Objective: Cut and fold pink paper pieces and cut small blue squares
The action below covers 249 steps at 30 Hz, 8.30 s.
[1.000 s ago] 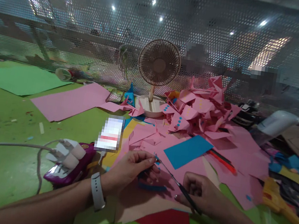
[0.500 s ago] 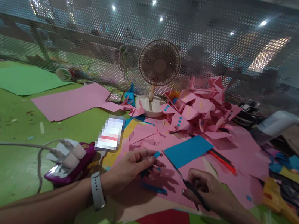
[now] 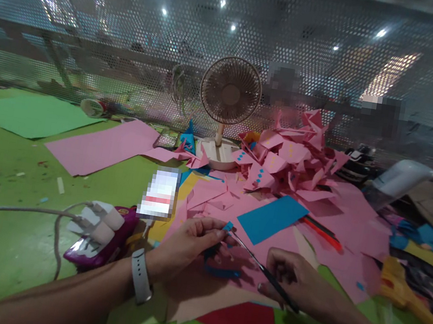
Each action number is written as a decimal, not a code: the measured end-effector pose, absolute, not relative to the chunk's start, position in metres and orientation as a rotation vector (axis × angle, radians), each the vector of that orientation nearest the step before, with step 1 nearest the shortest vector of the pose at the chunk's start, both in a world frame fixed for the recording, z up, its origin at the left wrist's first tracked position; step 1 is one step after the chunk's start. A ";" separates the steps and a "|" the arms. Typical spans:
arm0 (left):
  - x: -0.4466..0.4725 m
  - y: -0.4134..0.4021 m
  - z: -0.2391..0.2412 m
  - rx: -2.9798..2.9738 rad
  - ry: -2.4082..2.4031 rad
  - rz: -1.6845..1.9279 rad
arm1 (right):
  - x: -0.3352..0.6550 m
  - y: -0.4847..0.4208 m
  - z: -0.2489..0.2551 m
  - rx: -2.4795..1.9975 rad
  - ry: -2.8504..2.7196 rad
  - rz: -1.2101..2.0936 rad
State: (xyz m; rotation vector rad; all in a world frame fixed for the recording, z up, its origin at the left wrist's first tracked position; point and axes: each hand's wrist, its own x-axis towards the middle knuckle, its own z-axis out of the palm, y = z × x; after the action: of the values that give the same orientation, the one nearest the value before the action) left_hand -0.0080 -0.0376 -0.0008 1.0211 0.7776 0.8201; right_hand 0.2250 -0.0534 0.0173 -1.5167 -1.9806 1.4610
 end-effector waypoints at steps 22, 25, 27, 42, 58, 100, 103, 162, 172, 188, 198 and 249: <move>-0.007 -0.037 -0.001 1.015 0.786 0.811 | 0.226 -0.052 0.014 -1.506 -1.977 1.447; -0.007 -0.036 -0.003 1.016 0.777 0.818 | 0.225 -0.051 0.014 -1.515 -1.977 1.445; -0.007 -0.036 -0.004 1.011 0.780 0.822 | 0.225 -0.051 0.014 -1.520 -1.975 1.444; -0.007 -0.036 -0.006 1.015 0.791 0.840 | 0.226 -0.051 0.009 -1.512 -1.969 1.411; -0.010 -0.036 -0.012 1.519 0.946 0.909 | 0.226 -0.049 0.006 -1.557 -1.892 1.336; -0.010 -0.039 0.004 1.072 0.826 0.854 | 0.231 -0.052 0.013 -1.512 -2.028 1.447; -0.009 -0.039 0.002 1.069 0.838 0.845 | 0.230 -0.052 0.013 -1.512 -2.010 1.463; -0.008 -0.037 0.000 0.991 0.865 0.842 | 0.229 -0.049 0.011 -1.506 -1.857 1.455; -0.009 -0.038 0.000 0.972 0.835 0.833 | 0.225 -0.052 0.016 -1.482 -1.937 1.543; -0.008 -0.039 0.004 0.986 0.865 0.788 | 0.223 -0.054 0.018 -1.488 -1.911 1.550; -0.007 -0.040 0.006 0.953 0.889 0.791 | 0.221 -0.053 0.018 -1.516 -1.886 1.551; -0.007 -0.039 0.002 0.955 0.901 0.849 | 0.225 -0.049 0.007 -1.493 -1.843 1.442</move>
State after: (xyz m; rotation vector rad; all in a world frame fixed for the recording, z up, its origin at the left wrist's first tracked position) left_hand -0.0068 -0.0387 0.0018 0.9554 0.9012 0.8490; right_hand 0.2251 -0.0492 0.0065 -1.4927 -1.8432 1.4421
